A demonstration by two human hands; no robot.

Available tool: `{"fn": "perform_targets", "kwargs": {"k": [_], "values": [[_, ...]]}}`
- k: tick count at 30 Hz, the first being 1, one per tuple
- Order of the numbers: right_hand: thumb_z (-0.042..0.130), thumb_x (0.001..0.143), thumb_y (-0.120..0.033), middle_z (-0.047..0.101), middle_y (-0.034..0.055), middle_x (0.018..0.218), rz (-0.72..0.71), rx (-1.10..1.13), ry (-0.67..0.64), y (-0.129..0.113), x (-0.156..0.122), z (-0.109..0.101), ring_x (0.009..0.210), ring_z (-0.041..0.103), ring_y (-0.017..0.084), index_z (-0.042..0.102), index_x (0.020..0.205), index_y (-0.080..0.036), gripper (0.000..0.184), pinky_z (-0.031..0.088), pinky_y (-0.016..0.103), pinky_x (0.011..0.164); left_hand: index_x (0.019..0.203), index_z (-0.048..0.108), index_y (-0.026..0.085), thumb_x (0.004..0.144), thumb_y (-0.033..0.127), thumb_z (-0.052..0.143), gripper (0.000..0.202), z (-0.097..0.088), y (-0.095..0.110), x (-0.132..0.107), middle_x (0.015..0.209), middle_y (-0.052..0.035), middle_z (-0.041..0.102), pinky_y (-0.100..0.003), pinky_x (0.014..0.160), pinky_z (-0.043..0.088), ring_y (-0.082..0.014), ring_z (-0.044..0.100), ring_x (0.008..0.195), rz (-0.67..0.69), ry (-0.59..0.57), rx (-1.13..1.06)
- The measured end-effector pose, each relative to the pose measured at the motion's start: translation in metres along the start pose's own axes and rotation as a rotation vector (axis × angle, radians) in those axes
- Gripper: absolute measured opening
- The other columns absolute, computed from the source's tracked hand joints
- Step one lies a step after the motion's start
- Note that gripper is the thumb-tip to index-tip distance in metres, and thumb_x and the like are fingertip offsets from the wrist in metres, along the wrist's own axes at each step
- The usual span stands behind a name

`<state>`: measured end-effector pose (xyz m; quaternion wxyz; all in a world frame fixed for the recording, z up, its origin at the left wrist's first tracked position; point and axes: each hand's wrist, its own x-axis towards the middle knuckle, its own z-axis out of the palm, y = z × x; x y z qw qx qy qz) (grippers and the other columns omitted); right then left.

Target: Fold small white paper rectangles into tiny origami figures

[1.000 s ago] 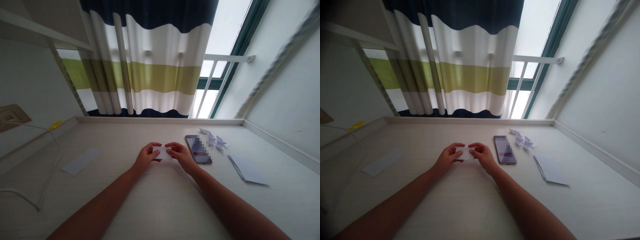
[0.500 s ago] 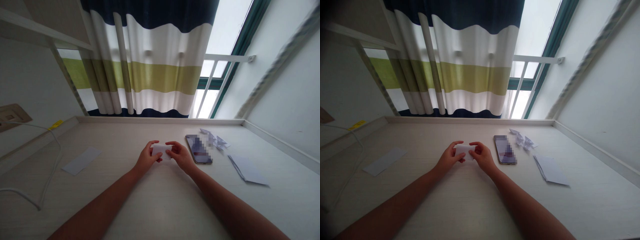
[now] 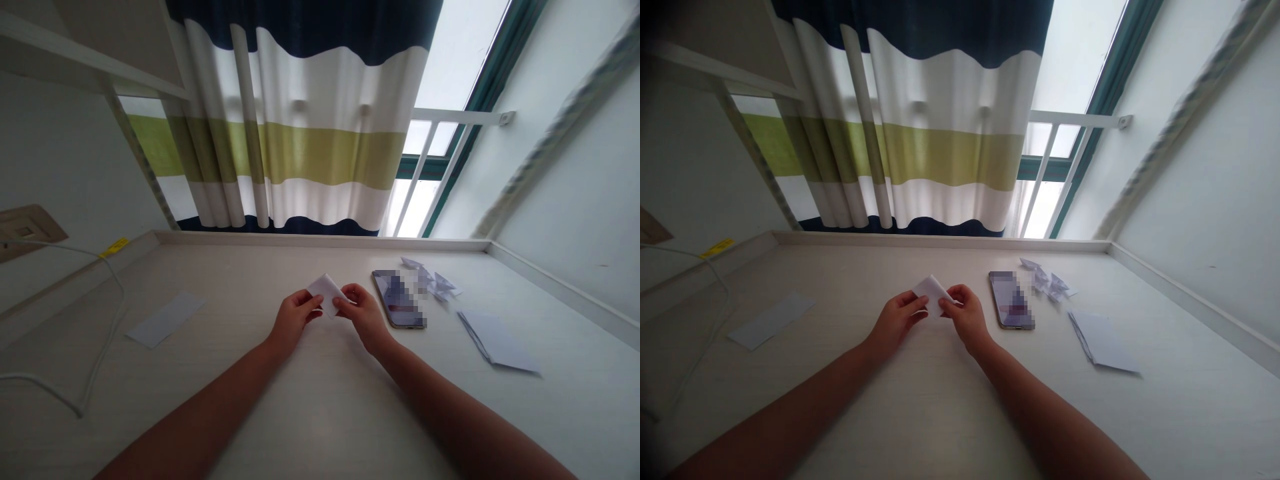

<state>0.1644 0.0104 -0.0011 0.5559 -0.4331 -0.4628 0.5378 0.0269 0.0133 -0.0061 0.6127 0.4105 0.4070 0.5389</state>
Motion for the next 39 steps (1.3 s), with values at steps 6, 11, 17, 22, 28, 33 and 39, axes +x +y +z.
{"fn": "perform_targets", "kwargs": {"k": [6,11,17,22,28,33,39], "values": [[0.069,0.058,-0.027,0.06,-0.0006,0.069,-0.003,-0.136,-0.093,0.0006,-0.001,-0.001,0.067,0.057,0.014,0.056,0.08,-0.018,0.027,0.045,0.026,0.057,0.072,0.065,0.012,0.063,0.03,0.064,0.02,-0.0027,-0.0013,0.0024,0.066,-0.0025,0.062,-0.027,0.062,0.048,-0.0145,0.056,0.065,0.154,-0.006,0.27],[0.066,0.061,-0.034,0.059,-0.0006,0.062,0.005,-0.14,-0.1,0.0018,0.0002,-0.0025,0.06,0.055,0.013,0.059,0.072,-0.015,0.023,0.043,0.024,0.051,0.068,0.063,0.013,0.067,0.034,0.06,0.022,-0.0051,-0.0046,0.004,0.064,-0.002,0.06,-0.026,0.06,0.046,-0.0148,0.055,0.064,0.235,-0.058,0.389],[0.069,0.058,-0.035,0.059,-0.0012,0.063,0.029,-0.079,-0.04,0.0014,0.0009,-0.0023,0.059,0.056,0.012,0.06,0.071,-0.016,0.025,0.048,0.024,0.049,0.072,0.064,0.013,0.067,0.034,0.061,0.023,-0.0043,-0.0045,0.0023,0.067,-0.003,0.062,-0.027,0.063,0.046,-0.0151,0.056,0.065,0.207,-0.086,0.357],[0.069,0.057,-0.034,0.06,-0.0009,0.062,0.036,-0.071,-0.038,0.0,0.0009,-0.0025,0.058,0.056,0.012,0.06,0.07,-0.015,0.024,0.048,0.024,0.049,0.073,0.066,0.012,0.064,0.032,0.063,0.022,-0.0029,-0.0016,0.0011,0.066,-0.0035,0.063,-0.026,0.061,0.045,-0.0148,0.056,0.063,0.172,-0.058,0.336],[0.07,0.056,-0.034,0.06,-0.0008,0.06,0.042,-0.061,-0.049,0.0012,0.0017,-0.0034,0.058,0.056,0.012,0.061,0.068,-0.015,0.025,0.048,0.025,0.051,0.072,0.067,0.012,0.063,0.032,0.063,0.022,-0.0032,-0.0015,0.0016,0.063,-0.003,0.062,-0.025,0.057,0.044,-0.0138,0.055,0.059,0.171,-0.049,0.329],[0.071,0.054,-0.032,0.059,-0.0014,0.059,0.045,-0.047,-0.046,0.0022,0.0022,-0.0034,0.057,0.056,0.012,0.061,0.068,-0.015,0.024,0.047,0.024,0.05,0.071,0.067,0.012,0.063,0.03,0.063,0.021,-0.0026,-0.0017,0.0017,0.063,-0.0027,0.062,-0.025,0.058,0.044,-0.0138,0.054,0.06,0.179,-0.038,0.34],[0.073,0.052,-0.031,0.061,-0.0012,0.06,0.079,-0.016,-0.05,-0.0019,0.0009,-0.002,0.057,0.055,0.012,0.062,0.067,-0.015,0.024,0.045,0.023,0.051,0.068,0.065,0.012,0.063,0.032,0.061,0.022,-0.0047,-0.0026,0.0033,0.062,-0.0025,0.06,-0.025,0.057,0.043,-0.0135,0.053,0.059,0.18,-0.023,0.378]]}}
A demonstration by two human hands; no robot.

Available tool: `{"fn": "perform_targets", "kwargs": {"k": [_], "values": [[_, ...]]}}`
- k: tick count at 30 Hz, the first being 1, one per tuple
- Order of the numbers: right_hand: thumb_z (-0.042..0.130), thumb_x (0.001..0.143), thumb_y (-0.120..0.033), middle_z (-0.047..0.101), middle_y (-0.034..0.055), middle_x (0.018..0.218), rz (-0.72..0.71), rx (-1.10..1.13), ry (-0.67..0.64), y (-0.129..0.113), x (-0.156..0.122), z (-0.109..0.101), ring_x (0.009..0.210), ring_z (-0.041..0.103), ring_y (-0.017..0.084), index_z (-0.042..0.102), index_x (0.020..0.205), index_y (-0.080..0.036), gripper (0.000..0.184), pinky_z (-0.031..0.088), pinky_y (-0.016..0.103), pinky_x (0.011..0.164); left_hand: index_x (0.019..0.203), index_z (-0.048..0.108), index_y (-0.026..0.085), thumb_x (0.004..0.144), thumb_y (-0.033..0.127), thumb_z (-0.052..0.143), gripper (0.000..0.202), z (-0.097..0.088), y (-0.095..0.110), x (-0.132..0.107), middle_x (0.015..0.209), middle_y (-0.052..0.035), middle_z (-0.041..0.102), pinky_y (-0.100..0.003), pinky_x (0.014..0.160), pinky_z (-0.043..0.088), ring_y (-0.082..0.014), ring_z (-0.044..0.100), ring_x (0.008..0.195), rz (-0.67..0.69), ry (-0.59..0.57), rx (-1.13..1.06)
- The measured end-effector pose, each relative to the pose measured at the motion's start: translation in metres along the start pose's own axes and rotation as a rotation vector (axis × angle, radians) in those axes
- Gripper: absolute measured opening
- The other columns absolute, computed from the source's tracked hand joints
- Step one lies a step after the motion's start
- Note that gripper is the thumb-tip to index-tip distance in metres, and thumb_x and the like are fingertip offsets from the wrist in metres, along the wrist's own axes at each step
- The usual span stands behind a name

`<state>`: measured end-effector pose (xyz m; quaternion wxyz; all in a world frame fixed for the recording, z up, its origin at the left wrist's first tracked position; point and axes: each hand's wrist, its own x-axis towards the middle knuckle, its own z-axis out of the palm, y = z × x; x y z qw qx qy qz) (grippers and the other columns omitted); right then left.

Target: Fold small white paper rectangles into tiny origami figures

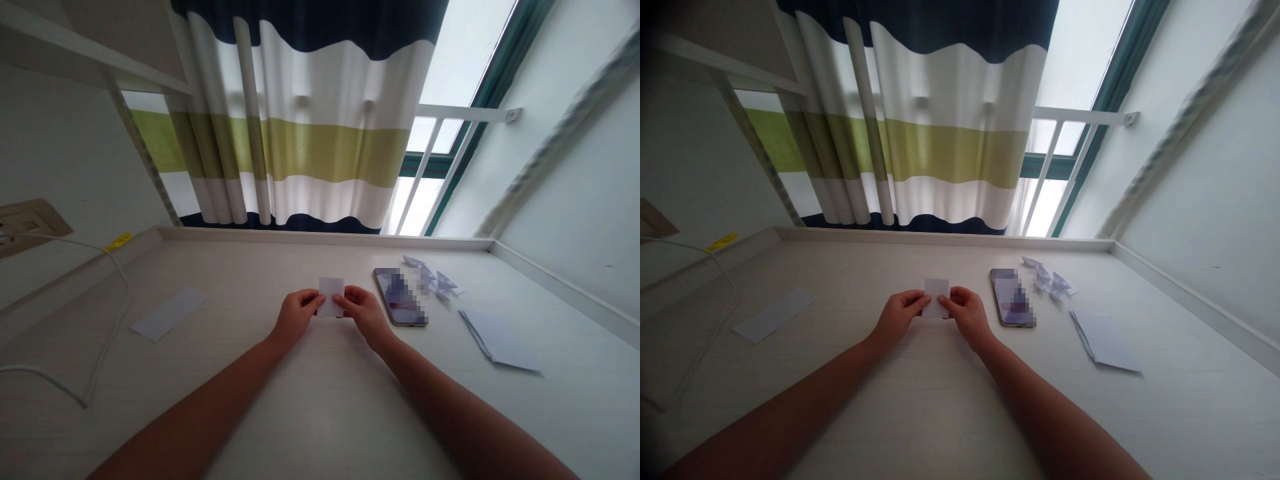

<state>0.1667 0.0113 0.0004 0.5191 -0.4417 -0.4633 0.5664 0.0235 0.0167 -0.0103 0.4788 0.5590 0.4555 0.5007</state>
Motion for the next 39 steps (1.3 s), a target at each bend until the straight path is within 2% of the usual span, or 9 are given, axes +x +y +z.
{"fn": "perform_targets", "kwargs": {"k": [7,14,21,26,32,39], "values": [[0.074,0.052,-0.031,0.063,0.0003,0.064,0.045,0.03,0.016,-0.0038,0.0005,-0.0036,0.059,0.056,0.011,0.065,0.066,-0.014,0.024,0.045,0.026,0.058,0.064,0.064,0.013,0.062,0.032,0.061,0.019,-0.0031,0.0005,0.0019,0.059,-0.0012,0.058,-0.024,0.056,0.041,-0.0124,0.05,0.057,-0.022,0.038,0.012],[0.076,0.049,-0.03,0.062,-0.0001,0.056,0.062,0.007,0.03,-0.0044,0.0025,-0.0053,0.053,0.054,0.01,0.064,0.06,-0.013,0.024,0.045,0.027,0.059,0.058,0.063,0.013,0.059,0.031,0.063,0.019,-0.0029,0.0049,0.0007,0.055,0.0,0.056,-0.023,0.056,0.042,-0.0118,0.051,0.055,-0.089,0.027,-0.107],[0.076,0.05,-0.03,0.063,0.0006,0.06,0.082,0.054,0.019,-0.0068,0.001,-0.0054,0.056,0.057,0.011,0.065,0.064,-0.013,0.024,0.047,0.029,0.064,0.058,0.063,0.013,0.057,0.03,0.065,0.018,-0.003,0.0061,0.0003,0.056,-0.0004,0.058,-0.024,0.055,0.042,-0.0121,0.052,0.054,-0.123,0.047,-0.173],[0.076,0.05,-0.028,0.062,0.0,0.057,0.087,0.007,0.012,-0.0069,0.0027,-0.0071,0.053,0.056,0.01,0.064,0.063,-0.014,0.023,0.047,0.029,0.064,0.057,0.063,0.013,0.057,0.03,0.066,0.017,-0.0043,0.0061,0.0015,0.054,0.0007,0.057,-0.023,0.053,0.041,-0.0109,0.05,0.052,-0.103,0.072,-0.133],[0.074,0.051,-0.03,0.057,-0.0039,0.049,0.011,-0.007,-0.028,-0.0019,0.0068,-0.0091,0.049,0.05,0.008,0.06,0.059,-0.014,0.022,0.042,0.024,0.057,0.057,0.062,0.013,0.059,0.031,0.064,0.018,-0.0036,0.0057,0.001,0.055,0.0007,0.056,-0.024,0.055,0.042,-0.0114,0.05,0.054,-0.072,0.047,-0.108],[0.074,0.052,-0.033,0.06,-0.0016,0.056,0.085,0.002,-0.047,-0.0005,0.0047,-0.0089,0.053,0.054,0.009,0.062,0.064,-0.014,0.025,0.045,0.027,0.062,0.057,0.062,0.013,0.06,0.032,0.064,0.019,-0.0038,0.0057,0.0007,0.054,0.001,0.055,-0.022,0.053,0.042,-0.0109,0.049,0.053,-0.045,0.076,-0.081]]}}
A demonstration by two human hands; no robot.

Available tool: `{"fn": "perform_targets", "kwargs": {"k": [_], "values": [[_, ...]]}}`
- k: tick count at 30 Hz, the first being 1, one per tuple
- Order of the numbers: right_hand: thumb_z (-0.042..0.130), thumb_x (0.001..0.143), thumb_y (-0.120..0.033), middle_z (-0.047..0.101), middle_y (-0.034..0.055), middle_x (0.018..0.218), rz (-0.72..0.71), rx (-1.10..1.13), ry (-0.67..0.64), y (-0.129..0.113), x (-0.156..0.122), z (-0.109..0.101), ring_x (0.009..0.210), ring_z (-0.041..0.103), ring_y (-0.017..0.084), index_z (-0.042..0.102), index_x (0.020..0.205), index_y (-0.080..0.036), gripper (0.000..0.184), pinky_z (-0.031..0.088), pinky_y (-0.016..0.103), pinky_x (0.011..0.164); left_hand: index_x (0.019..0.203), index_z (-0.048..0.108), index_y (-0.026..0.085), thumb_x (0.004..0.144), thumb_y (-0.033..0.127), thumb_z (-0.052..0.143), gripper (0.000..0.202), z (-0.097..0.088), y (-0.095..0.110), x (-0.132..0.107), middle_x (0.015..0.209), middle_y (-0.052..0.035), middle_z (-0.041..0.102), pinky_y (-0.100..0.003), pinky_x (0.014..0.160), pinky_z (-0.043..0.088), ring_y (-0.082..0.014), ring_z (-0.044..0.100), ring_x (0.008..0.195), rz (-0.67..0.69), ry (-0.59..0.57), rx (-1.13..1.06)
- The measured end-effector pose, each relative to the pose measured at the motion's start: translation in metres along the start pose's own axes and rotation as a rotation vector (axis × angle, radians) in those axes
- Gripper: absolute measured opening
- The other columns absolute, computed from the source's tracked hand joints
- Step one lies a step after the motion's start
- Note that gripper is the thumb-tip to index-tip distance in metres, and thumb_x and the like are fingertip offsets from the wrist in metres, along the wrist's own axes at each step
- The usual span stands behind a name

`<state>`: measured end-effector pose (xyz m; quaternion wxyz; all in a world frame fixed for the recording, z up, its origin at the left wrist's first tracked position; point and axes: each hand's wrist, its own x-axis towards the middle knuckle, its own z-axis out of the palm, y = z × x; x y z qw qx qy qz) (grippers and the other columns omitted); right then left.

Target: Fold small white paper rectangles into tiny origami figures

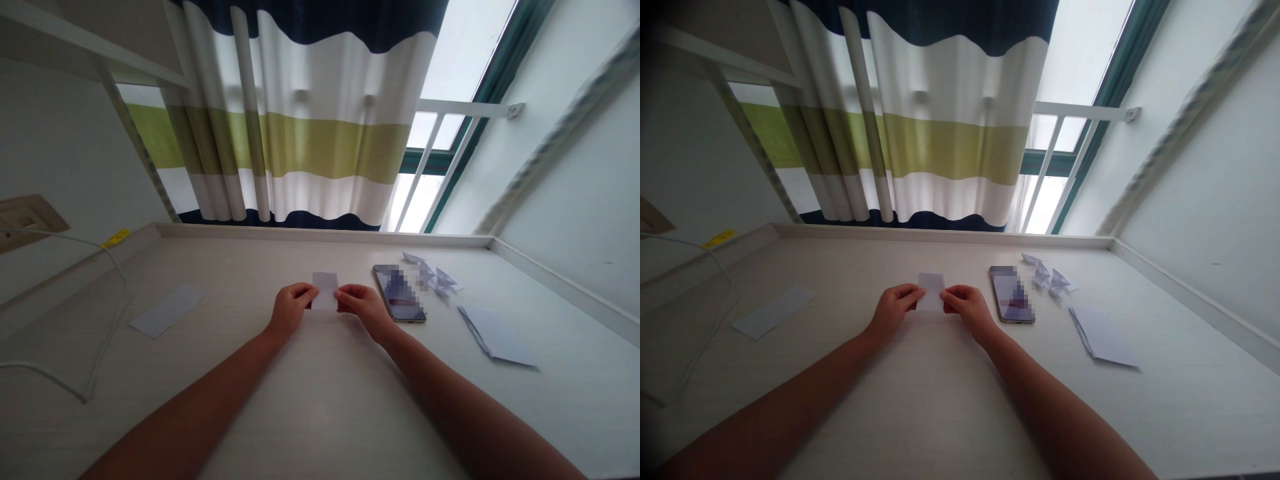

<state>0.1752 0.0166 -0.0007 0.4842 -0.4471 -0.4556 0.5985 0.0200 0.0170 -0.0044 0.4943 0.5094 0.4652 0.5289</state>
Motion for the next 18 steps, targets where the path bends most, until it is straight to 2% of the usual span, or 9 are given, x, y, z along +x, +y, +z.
{"fn": "perform_targets", "kwargs": {"k": [7,14,18], "values": [[0.073,0.054,-0.033,0.057,-0.003,0.049,-0.049,-0.069,-0.008,0.0019,0.0017,-0.0006,0.049,0.051,0.009,0.06,0.06,-0.015,0.023,0.043,0.025,0.058,0.06,0.063,0.013,0.059,0.033,0.064,0.02,-0.0003,-0.0028,0.0013,0.058,-0.0006,0.058,-0.024,0.056,0.045,-0.0127,0.052,0.056,0.005,0.015,-0.005],[0.074,0.053,-0.033,0.063,-0.0006,0.061,0.024,0.004,-0.038,-0.0011,-0.0032,0.0028,0.056,0.059,0.011,0.061,0.066,-0.015,0.026,0.047,0.027,0.063,0.061,0.064,0.013,0.058,0.034,0.066,0.021,-0.0022,-0.0055,0.0036,0.058,-0.0003,0.059,-0.025,0.057,0.046,-0.0122,0.053,0.056,0.008,0.062,-0.043],[0.075,0.052,-0.032,0.061,-0.0018,0.055,0.021,-0.029,-0.033,-0.0032,-0.0043,0.0051,0.052,0.059,0.01,0.058,0.061,-0.014,0.026,0.048,0.026,0.06,0.062,0.065,0.013,0.058,0.034,0.066,0.021,-0.0038,-0.0061,0.0048,0.059,-0.0002,0.059,-0.024,0.057,0.045,-0.0116,0.053,0.056,0.018,0.068,-0.044]]}}
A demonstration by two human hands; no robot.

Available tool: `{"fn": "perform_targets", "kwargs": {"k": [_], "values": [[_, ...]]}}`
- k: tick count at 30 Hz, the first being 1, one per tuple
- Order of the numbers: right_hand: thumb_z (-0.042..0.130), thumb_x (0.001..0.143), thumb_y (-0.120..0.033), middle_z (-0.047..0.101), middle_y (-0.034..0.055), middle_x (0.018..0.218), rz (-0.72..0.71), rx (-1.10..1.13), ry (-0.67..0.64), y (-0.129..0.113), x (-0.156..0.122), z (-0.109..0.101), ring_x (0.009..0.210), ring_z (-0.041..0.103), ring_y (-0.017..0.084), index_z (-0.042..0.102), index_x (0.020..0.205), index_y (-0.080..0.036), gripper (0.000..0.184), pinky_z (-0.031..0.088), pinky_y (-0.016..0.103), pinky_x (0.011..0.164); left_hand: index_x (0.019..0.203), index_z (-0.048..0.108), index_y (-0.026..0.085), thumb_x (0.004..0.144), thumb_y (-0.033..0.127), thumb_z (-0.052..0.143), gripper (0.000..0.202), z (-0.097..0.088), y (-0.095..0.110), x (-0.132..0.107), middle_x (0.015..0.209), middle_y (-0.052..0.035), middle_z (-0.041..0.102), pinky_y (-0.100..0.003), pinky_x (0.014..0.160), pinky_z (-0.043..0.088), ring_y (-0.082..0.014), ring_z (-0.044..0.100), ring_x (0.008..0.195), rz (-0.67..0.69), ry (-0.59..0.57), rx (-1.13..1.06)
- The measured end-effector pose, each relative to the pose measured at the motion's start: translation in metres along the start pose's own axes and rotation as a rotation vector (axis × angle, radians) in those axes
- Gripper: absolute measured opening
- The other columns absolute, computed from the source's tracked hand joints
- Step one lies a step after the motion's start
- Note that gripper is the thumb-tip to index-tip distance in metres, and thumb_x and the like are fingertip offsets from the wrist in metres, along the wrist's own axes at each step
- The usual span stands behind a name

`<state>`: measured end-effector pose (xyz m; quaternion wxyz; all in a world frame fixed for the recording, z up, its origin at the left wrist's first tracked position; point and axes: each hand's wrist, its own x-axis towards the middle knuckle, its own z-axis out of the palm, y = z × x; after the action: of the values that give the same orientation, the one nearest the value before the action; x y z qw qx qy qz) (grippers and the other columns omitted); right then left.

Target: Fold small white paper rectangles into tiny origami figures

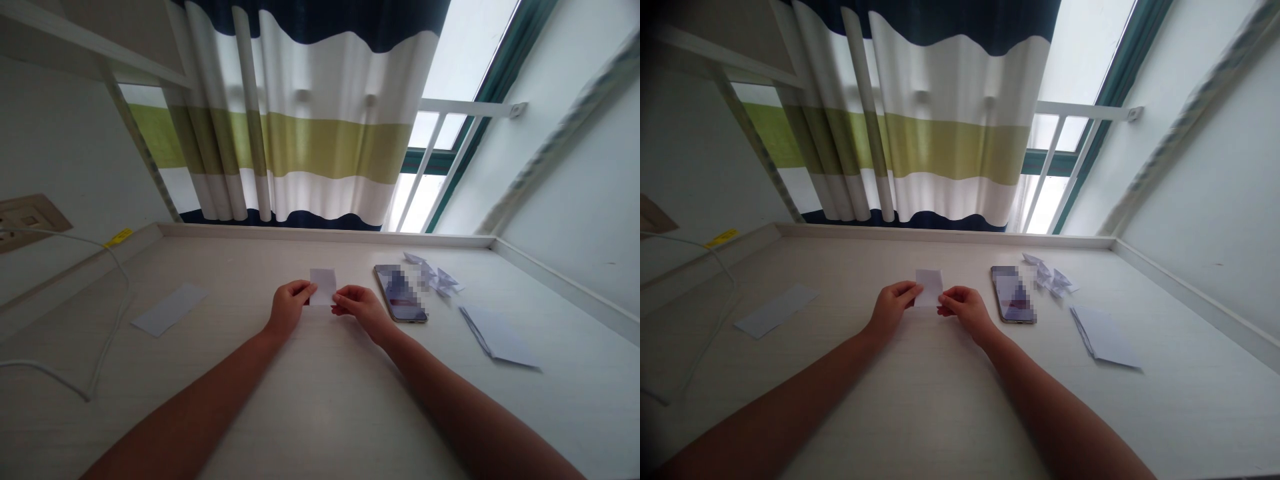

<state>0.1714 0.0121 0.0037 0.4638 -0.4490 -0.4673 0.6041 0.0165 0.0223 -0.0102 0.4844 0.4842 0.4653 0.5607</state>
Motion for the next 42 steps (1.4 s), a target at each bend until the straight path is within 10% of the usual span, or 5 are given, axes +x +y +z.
{"fn": "perform_targets", "kwargs": {"k": [42], "values": [[0.074,0.054,-0.031,0.062,-0.0007,0.063,-0.138,0.052,0.107,-0.0025,0.005,-0.0093,0.062,0.055,0.011,0.064,0.066,-0.015,0.023,0.044,0.03,0.069,0.057,0.061,0.012,0.063,0.031,0.061,0.019,0.0049,0.0047,-0.0075,0.053,0.0015,0.052,-0.021,0.053,0.037,-0.0099,0.046,0.053,0.021,-0.142,0.126]]}}
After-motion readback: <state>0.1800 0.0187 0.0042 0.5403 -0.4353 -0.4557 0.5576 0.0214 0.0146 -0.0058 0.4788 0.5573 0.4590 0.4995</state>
